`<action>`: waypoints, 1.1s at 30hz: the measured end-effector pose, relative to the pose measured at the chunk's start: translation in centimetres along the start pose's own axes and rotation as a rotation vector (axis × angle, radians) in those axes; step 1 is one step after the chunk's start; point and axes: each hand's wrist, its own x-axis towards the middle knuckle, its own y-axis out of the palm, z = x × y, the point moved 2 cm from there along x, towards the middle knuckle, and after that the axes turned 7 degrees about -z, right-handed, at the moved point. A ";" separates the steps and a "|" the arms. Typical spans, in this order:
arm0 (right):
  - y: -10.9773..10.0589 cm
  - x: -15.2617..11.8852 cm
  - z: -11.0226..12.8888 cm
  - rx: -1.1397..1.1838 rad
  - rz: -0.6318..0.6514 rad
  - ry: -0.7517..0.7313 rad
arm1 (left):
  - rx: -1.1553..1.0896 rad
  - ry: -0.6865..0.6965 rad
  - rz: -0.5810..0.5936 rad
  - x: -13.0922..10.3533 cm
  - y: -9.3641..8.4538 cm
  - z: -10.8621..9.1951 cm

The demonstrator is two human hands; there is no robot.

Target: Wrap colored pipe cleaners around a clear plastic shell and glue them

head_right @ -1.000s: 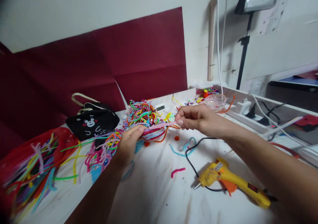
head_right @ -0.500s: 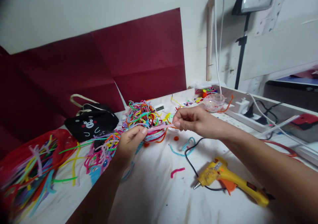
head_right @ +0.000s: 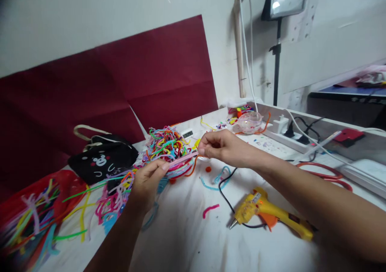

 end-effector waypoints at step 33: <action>0.8 -1.1 1.0 0.024 0.088 -0.061 | -0.333 0.498 0.232 -0.2 0.1 -1.1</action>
